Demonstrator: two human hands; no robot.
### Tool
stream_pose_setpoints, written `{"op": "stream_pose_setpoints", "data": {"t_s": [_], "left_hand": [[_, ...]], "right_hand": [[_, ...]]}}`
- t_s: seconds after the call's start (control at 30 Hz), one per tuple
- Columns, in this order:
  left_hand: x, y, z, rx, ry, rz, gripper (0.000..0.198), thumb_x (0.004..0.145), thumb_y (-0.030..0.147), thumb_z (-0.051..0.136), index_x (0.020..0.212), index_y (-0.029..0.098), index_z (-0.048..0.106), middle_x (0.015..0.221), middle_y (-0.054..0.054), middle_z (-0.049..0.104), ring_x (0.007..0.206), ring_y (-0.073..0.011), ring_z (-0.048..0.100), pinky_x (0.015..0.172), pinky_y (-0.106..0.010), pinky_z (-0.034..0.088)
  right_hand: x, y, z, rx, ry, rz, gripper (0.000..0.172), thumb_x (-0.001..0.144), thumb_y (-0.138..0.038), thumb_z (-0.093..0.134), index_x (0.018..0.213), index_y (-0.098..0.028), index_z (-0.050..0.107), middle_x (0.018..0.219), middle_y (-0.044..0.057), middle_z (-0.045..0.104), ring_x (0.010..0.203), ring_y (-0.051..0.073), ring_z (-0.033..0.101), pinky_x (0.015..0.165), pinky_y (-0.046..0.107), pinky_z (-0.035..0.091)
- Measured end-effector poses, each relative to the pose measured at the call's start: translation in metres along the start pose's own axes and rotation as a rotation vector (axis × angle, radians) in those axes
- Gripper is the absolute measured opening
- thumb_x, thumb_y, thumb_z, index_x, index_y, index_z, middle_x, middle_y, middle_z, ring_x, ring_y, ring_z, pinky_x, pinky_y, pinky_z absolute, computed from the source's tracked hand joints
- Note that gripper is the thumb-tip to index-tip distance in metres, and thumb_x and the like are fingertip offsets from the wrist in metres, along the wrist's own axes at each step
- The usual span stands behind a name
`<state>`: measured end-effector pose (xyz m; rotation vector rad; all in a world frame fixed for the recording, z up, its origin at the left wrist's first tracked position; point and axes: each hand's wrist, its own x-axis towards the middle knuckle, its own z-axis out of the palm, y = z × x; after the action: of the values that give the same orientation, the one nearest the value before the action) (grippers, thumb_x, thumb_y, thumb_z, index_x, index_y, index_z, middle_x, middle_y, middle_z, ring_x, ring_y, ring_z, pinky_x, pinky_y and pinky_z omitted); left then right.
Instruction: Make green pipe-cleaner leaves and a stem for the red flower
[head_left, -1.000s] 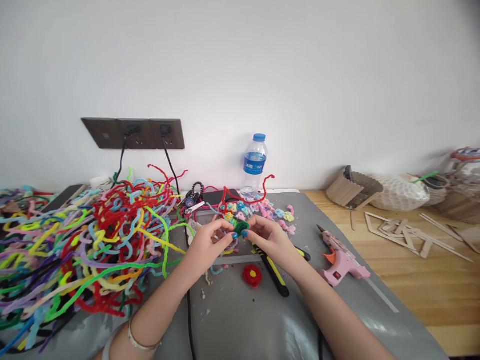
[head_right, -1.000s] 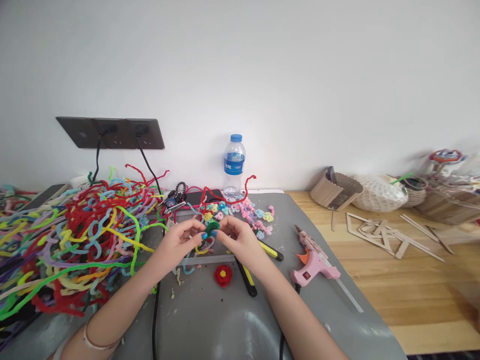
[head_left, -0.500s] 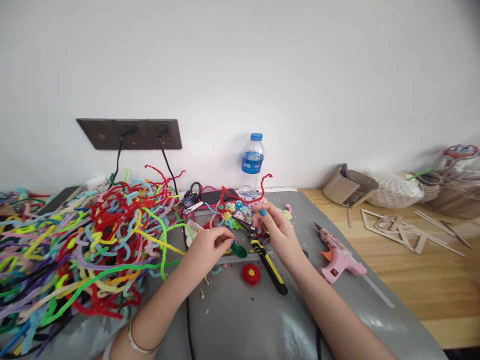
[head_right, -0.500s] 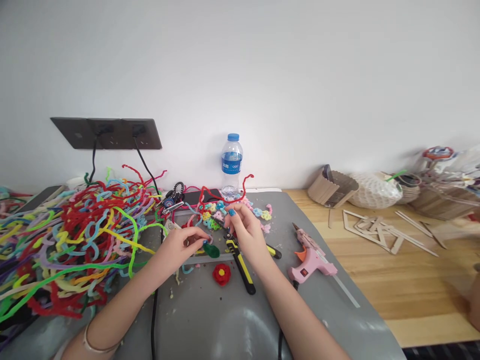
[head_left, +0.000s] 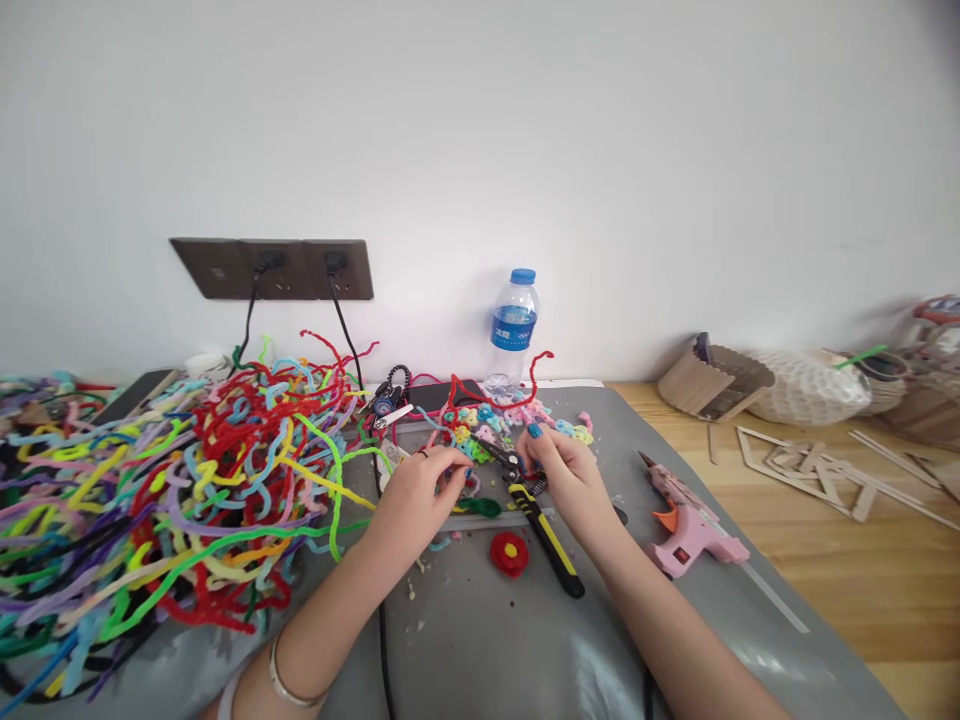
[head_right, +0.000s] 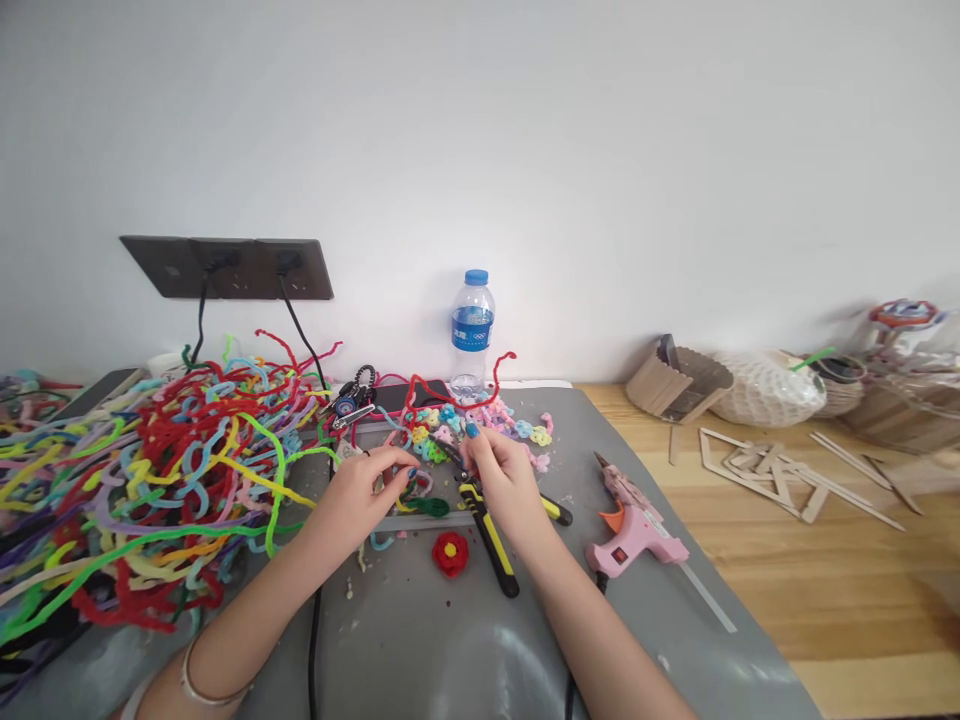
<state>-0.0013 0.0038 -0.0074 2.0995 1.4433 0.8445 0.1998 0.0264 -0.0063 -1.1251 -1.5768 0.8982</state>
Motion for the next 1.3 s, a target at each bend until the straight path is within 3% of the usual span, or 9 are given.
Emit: {"op": "stream_pose_setpoints", "data": {"t_s": [0.1,0.2,0.37,0.53,0.67,0.83,0.9,1.07,1.3], "left_hand": [[-0.003,0.006,0.000,-0.038,0.015,0.049,0.018,0.094,0.019,0.051,0.086,0.019,0.067,0.078,-0.003,0.071,0.066,-0.0177,0.063,0.065,-0.027,0.043],[-0.006,0.013,0.001,-0.185,-0.053,0.092,0.018,0.094,0.018,0.049,0.092,0.020,0.067,0.077,-0.002,0.071,0.067,-0.0168,0.064,0.064,-0.026,0.044],[-0.009,0.014,0.006,-0.281,-0.069,0.200,0.024,0.086,0.008,0.050,0.097,0.019,0.068,0.096,-0.005,0.076,0.083,-0.0182,0.070,0.074,-0.025,0.049],[-0.009,0.012,0.004,-0.178,0.014,0.272,0.017,0.089,0.013,0.052,0.095,0.017,0.068,0.089,-0.007,0.075,0.080,-0.0192,0.069,0.072,-0.027,0.049],[-0.015,0.019,0.005,-0.134,-0.001,0.427,0.017,0.095,0.018,0.052,0.087,0.018,0.067,0.080,-0.004,0.074,0.073,-0.0161,0.068,0.070,-0.024,0.049],[-0.019,0.021,0.007,0.064,-0.091,0.616,0.032,0.099,0.028,0.049,0.071,0.019,0.061,0.066,-0.002,0.070,0.061,-0.0157,0.065,0.061,-0.026,0.043],[-0.016,0.016,0.001,0.068,-0.009,0.515,0.031,0.099,0.023,0.046,0.072,0.019,0.061,0.066,-0.003,0.069,0.062,-0.0171,0.065,0.060,-0.027,0.043],[-0.001,-0.004,-0.019,-0.067,0.226,0.118,0.030,0.095,0.009,0.035,0.107,0.019,0.060,0.086,-0.004,0.073,0.070,-0.0163,0.067,0.063,-0.026,0.044],[0.006,-0.016,-0.023,-0.029,0.232,0.033,0.030,0.090,0.006,0.040,0.104,0.022,0.060,0.097,-0.004,0.075,0.075,-0.0176,0.067,0.065,-0.027,0.044]], "right_hand": [[-0.003,0.000,0.003,0.021,-0.035,-0.076,0.048,0.100,-0.058,0.040,0.069,-0.023,0.051,0.066,0.001,0.050,0.062,0.018,0.047,0.060,0.032,0.040],[-0.009,-0.002,0.007,0.065,-0.181,-0.162,0.023,0.102,-0.042,0.045,0.107,-0.025,0.059,0.095,0.005,0.062,0.086,0.021,0.060,0.077,0.033,0.050],[-0.016,-0.002,0.012,-0.056,-0.344,-0.218,0.029,0.099,-0.029,0.054,0.127,-0.027,0.055,0.122,0.008,0.064,0.111,0.024,0.061,0.095,0.035,0.048],[-0.010,-0.001,0.010,-0.084,-0.227,-0.254,0.013,0.098,-0.032,0.055,0.098,-0.023,0.064,0.093,0.005,0.068,0.085,0.021,0.063,0.076,0.032,0.048],[-0.003,0.002,0.004,-0.088,-0.033,-0.242,0.040,0.102,-0.037,0.043,0.066,-0.022,0.051,0.065,0.001,0.056,0.062,0.017,0.052,0.061,0.031,0.040],[0.004,0.011,-0.003,0.068,0.269,-0.146,0.021,0.097,-0.035,0.045,0.081,-0.024,0.054,0.072,0.000,0.060,0.065,0.019,0.053,0.063,0.032,0.043],[0.007,0.016,-0.004,0.103,0.325,-0.087,0.009,0.090,-0.029,0.050,0.091,-0.024,0.058,0.077,0.001,0.062,0.070,0.020,0.056,0.066,0.033,0.045],[0.010,0.023,-0.006,0.185,0.362,-0.021,0.017,0.082,-0.025,0.051,0.097,-0.025,0.057,0.084,0.001,0.063,0.073,0.021,0.058,0.065,0.034,0.046],[0.010,0.020,-0.006,0.240,0.404,-0.018,0.017,0.081,-0.024,0.053,0.097,-0.025,0.059,0.086,0.001,0.063,0.075,0.019,0.057,0.069,0.033,0.043]]}}
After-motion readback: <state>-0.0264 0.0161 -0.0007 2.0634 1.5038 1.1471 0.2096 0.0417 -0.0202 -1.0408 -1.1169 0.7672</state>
